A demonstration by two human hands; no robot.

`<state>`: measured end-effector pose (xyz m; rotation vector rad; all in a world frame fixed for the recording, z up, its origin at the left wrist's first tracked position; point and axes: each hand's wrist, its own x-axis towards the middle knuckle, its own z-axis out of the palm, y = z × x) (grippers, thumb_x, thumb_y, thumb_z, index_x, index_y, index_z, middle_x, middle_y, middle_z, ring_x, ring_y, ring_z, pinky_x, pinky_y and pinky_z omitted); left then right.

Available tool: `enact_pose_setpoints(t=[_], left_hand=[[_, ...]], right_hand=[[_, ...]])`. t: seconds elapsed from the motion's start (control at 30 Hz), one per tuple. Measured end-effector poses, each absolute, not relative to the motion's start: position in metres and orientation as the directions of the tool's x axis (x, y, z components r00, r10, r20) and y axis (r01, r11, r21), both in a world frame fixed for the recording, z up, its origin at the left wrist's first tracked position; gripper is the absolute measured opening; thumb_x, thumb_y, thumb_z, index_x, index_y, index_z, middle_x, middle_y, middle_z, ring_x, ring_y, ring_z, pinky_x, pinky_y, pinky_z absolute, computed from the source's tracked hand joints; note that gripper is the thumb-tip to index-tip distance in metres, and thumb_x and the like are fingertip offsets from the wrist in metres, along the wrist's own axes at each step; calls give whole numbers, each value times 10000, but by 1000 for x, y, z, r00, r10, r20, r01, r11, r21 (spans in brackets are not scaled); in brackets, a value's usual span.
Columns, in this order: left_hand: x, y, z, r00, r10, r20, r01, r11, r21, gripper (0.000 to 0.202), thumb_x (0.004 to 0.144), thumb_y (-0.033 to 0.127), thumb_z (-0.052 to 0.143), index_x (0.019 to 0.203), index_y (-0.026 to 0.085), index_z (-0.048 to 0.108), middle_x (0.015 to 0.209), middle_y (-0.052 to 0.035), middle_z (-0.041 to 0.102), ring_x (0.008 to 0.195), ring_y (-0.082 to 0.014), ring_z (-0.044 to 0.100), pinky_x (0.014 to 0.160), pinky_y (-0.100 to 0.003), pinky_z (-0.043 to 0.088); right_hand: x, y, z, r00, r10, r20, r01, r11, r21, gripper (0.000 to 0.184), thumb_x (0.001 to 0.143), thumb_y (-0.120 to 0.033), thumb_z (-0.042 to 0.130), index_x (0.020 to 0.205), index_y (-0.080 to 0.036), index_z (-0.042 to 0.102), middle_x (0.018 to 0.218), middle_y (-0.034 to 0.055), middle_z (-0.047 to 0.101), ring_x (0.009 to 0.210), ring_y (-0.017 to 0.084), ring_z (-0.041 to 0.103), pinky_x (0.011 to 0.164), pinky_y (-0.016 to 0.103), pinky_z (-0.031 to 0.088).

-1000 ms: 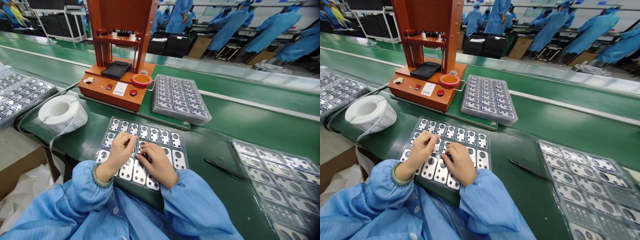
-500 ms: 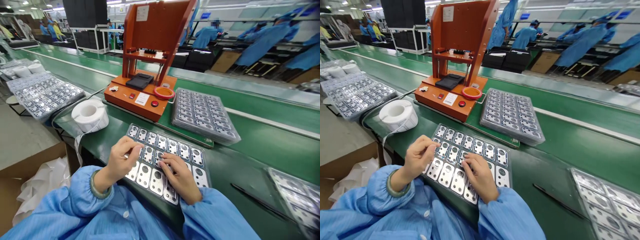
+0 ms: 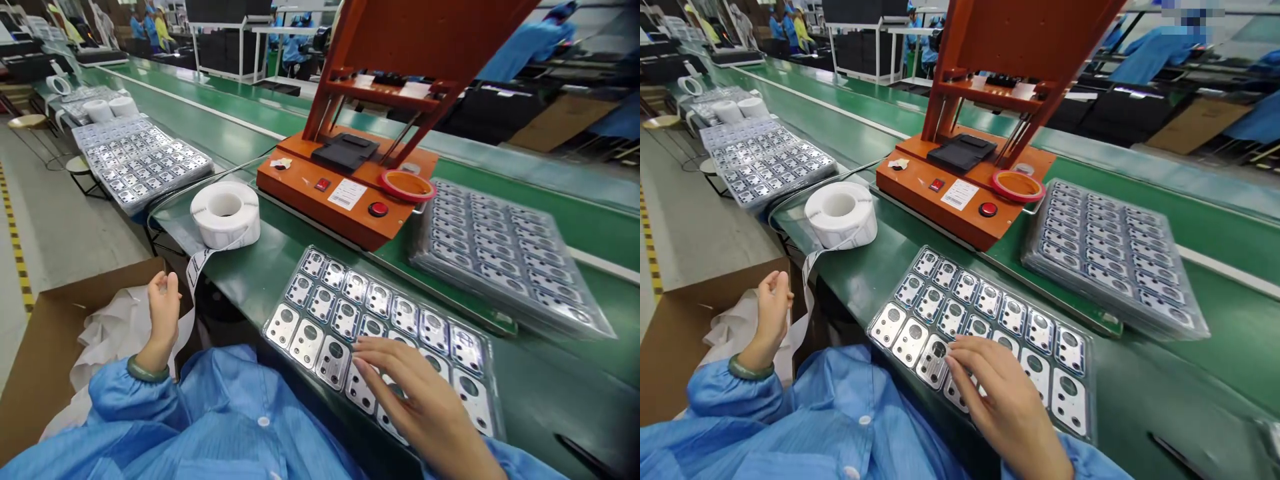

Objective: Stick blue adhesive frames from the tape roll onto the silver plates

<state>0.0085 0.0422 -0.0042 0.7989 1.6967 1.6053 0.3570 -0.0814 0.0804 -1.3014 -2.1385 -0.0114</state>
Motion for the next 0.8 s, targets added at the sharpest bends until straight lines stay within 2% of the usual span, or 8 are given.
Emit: enact_pose_setpoints(t=[0.13, 0.2, 0.27, 0.37, 0.47, 0.6, 0.8], left_hand=[[15, 32, -5, -374, 859, -349, -234, 277, 932, 573, 714, 677, 610, 910, 143, 540, 700, 19, 522, 426, -38, 419, 368, -171, 274], [21, 32, -1, -267, 866, -422, -310, 338, 889, 592, 683, 705, 624, 838, 139, 544, 656, 23, 514, 410, -30, 402, 356, -157, 245], [25, 37, 5, -208, 869, -449, -366, 356, 860, 569, 636, 666, 700, 775, 142, 529, 604, 55, 460, 406, -15, 378, 360, -137, 225], [27, 46, 9, -196, 877, -438, -404, 335, 851, 537, 534, 532, 834, 747, 141, 533, 543, 101, 375, 392, 8, 322, 370, -122, 219], [26, 50, 7, -229, 885, -406, -396, 297, 869, 543, 485, 455, 869, 800, 130, 569, 536, 109, 395, 374, 21, 259, 363, -126, 181], [22, 48, 2, -334, 885, -325, -325, 215, 921, 473, 564, 463, 814, 795, 130, 571, 509, 103, 419, 365, 7, 247, 362, -149, 167], [16, 47, 6, -462, 881, -104, -117, 55, 992, 380, 690, 448, 725, 874, 126, 645, 592, 59, 516, 465, -32, 357, 436, -161, 271]], right_hand=[[334, -67, 73, -384, 776, 500, 766, 570, -297, 81, 889, -160, 556, 931, -211, 602, 878, 58, 702, 867, 195, 675, 771, 348, 561], [323, -63, 69, -400, 747, 532, 748, 601, -281, 103, 869, -136, 579, 939, -206, 609, 863, 52, 712, 860, 197, 680, 768, 349, 565], [312, -61, 68, -399, 723, 564, 732, 622, -279, 132, 851, -113, 593, 942, -205, 618, 851, 49, 718, 864, 200, 685, 761, 346, 572], [301, -62, 65, -390, 714, 581, 711, 635, -303, 149, 839, -94, 596, 934, -204, 627, 839, 48, 720, 850, 198, 689, 754, 344, 582], [299, -62, 60, -382, 727, 571, 710, 626, -322, 135, 836, -90, 602, 921, -190, 628, 844, 56, 718, 850, 196, 686, 764, 345, 586], [304, -61, 51, -348, 745, 570, 718, 602, -349, 119, 836, -92, 604, 909, -181, 632, 848, 64, 710, 868, 197, 681, 767, 342, 588], [306, -62, 46, -306, 756, 579, 711, 586, -389, 128, 832, -88, 607, 911, -185, 635, 841, 57, 703, 863, 193, 678, 761, 337, 585]])
